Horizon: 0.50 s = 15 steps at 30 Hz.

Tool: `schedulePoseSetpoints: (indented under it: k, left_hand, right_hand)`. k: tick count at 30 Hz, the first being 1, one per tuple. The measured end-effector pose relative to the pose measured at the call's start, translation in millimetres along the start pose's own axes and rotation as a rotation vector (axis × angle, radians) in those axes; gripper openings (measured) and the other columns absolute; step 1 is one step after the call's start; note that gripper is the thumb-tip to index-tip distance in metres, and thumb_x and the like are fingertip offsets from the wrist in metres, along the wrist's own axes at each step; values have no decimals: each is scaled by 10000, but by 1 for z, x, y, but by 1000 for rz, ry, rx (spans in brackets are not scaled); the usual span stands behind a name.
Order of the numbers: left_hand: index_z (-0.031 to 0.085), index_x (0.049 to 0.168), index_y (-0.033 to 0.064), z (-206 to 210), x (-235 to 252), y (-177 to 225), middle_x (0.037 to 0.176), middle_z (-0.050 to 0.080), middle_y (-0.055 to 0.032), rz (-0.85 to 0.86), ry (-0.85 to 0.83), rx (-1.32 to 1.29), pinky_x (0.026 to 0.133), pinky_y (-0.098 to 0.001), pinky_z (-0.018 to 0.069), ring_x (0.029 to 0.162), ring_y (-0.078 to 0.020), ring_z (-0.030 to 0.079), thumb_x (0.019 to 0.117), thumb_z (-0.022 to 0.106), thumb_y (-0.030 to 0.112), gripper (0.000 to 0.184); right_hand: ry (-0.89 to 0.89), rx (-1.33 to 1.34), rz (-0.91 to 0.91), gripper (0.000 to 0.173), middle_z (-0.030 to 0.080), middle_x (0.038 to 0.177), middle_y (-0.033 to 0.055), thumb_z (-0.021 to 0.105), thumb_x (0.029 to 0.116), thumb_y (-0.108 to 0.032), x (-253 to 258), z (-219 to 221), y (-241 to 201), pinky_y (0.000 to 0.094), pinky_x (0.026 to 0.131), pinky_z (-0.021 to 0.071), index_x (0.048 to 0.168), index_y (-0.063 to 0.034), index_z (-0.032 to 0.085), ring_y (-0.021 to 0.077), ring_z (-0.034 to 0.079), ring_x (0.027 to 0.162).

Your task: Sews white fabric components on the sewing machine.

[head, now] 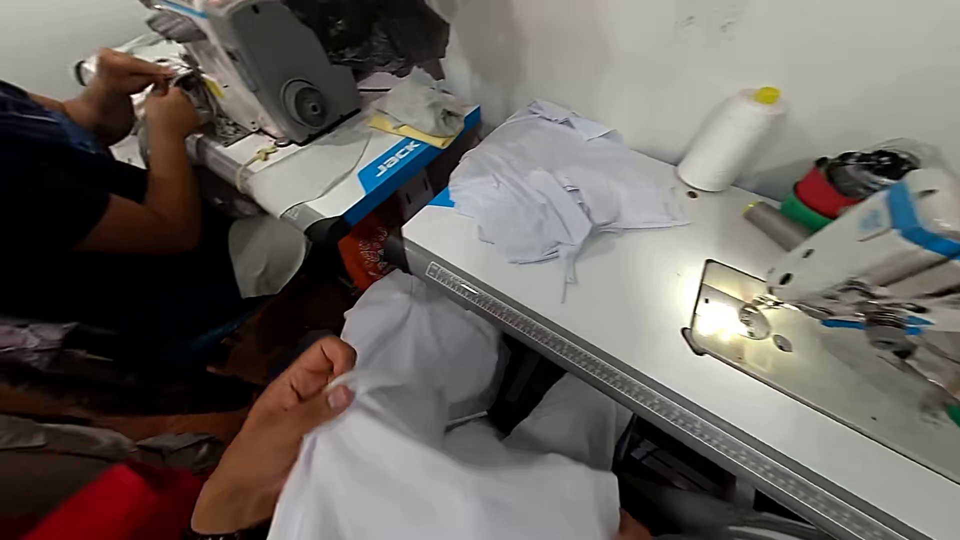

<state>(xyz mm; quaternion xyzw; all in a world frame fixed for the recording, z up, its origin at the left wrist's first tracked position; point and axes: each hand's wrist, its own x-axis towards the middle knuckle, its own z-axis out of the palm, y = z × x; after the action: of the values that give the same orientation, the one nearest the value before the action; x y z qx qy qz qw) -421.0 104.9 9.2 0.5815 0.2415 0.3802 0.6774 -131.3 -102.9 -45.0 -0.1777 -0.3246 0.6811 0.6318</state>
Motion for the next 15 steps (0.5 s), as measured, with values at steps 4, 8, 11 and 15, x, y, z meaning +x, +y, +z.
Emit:
schedulePoseSetpoints:
  k: [4,8,11,15]
  left_hand:
    - [593,1222,167,-63,28,-20,845,678,88,-108,520,231,627,-164,565,695,24,644,1055,432,139,234]
    - [643,1154,183,-103,56,-32,876,698,98,81,706,143,678,-203,584,736,0,664,1071,491,146,178]
    - [653,1158,175,-117,41,-18,922,706,102,92,745,305,690,-201,592,757,5,671,1061,532,155,156]
    - [695,1184,-13,-152,21,-59,1063,709,-208,-350,570,1086,856,-544,557,947,-329,683,1026,607,123,227]
  right_hand:
    - [316,2,89,221,743,1044,13,673,978,-299,97,-24,24,370,866,611,1159,-174,651,142,722,967]
    - [419,-322,-52,131,674,925,-43,628,974,-101,157,-30,19,304,774,585,971,-227,665,73,660,841]
    - [330,-668,-136,120,697,966,-27,714,934,-133,158,-25,23,294,720,594,1047,-171,713,76,667,827]
    - [215,-1014,140,221,713,1137,110,683,940,-116,116,-74,88,360,948,569,1139,-40,743,174,680,1056]
